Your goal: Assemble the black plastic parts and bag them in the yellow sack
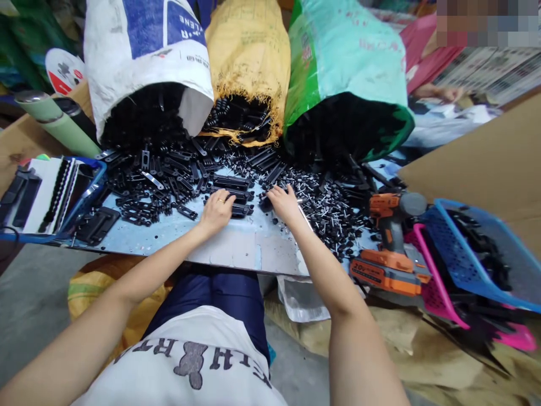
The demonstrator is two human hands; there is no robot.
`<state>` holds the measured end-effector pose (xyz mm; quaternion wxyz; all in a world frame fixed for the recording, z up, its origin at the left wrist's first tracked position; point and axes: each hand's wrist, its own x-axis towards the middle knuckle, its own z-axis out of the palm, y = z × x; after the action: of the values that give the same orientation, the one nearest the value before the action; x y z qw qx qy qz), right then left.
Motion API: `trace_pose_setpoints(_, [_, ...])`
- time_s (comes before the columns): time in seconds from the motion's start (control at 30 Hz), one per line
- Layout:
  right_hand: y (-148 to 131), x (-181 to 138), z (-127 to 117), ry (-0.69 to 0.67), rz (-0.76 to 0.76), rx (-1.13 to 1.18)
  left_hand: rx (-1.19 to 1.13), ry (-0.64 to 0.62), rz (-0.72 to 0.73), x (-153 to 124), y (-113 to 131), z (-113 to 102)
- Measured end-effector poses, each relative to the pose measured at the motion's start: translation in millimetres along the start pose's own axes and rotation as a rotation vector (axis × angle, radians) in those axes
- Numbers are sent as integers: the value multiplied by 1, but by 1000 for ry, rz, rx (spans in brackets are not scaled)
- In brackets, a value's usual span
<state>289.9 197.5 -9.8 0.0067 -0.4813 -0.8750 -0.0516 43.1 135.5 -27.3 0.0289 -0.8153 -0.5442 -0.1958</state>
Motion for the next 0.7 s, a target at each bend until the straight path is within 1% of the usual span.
trace_pose_setpoints(0.07, [5,-3,-8,84,26,61,4,-40,-41,-19,-26,-13])
trace_pose_setpoints(0.13, [0,-9,-16,197,95,226,26,-114,-57,-44,-55,-22])
trace_pose_setpoints(0.2, [-11,-15,-22,255,169,500,26,-182,-33,-64,-79,-24])
trace_pose_setpoints(0.27, [-24,-17,-23,252,223,849,-5,-203,21,-75,-93,-21])
trace_pose_setpoints(0.3, [-31,-17,-21,243,239,1024,-30,-193,45,-76,-95,-18])
trace_pose_setpoints(0.37, [-43,-17,-18,248,266,1311,-83,-155,63,-75,-90,-15])
trace_pose_setpoints(0.43, [-52,-19,-15,294,286,1490,-135,-125,46,-73,-77,-14])
trace_pose_setpoints(0.53, [-67,-26,-16,339,302,1648,-198,-119,-10,-76,-57,-17])
trace_pose_setpoints(0.63, [-83,-33,-18,278,285,1745,-247,-105,-142,-83,-45,-20])
trace_pose_setpoints(0.7, [-89,-35,-16,264,261,1747,-274,-86,-213,-88,-41,-21])
